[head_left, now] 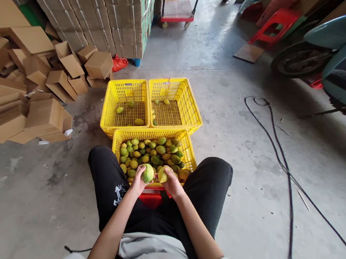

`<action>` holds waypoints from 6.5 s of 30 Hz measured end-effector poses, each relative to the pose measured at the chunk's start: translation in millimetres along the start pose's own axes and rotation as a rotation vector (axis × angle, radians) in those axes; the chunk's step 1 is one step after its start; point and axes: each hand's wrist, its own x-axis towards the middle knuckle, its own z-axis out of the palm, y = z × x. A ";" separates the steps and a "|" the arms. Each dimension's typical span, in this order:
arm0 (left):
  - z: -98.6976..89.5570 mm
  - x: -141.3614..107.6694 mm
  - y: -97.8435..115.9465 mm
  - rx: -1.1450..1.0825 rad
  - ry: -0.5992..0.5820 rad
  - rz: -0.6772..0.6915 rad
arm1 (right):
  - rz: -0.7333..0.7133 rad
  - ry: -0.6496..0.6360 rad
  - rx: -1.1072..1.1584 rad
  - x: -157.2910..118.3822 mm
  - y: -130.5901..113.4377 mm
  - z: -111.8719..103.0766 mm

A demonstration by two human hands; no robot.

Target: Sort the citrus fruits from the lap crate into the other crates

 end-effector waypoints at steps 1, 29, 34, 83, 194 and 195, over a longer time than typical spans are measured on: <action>0.5 -0.7 -0.4 0.018 -0.020 -0.005 | -0.008 0.006 -0.020 -0.9 0.3 0.7; -1.6 0.3 0.0 -0.141 -0.092 -0.084 | 0.015 -0.055 0.046 -2.2 -1.4 -0.6; -1.5 1.9 5.2 -0.360 0.013 -0.014 | -0.011 -0.093 0.120 1.0 -0.3 -5.1; 3.5 -3.4 2.5 -0.158 -0.054 -0.071 | -0.039 -0.058 0.010 -7.9 -6.3 3.0; 1.4 -7.7 6.9 -0.126 -0.191 -0.121 | -0.006 -0.038 0.048 -2.3 -3.1 -2.4; 1.7 -8.2 7.1 -0.138 -0.204 -0.123 | -0.004 -0.034 0.059 -2.0 -3.5 -2.6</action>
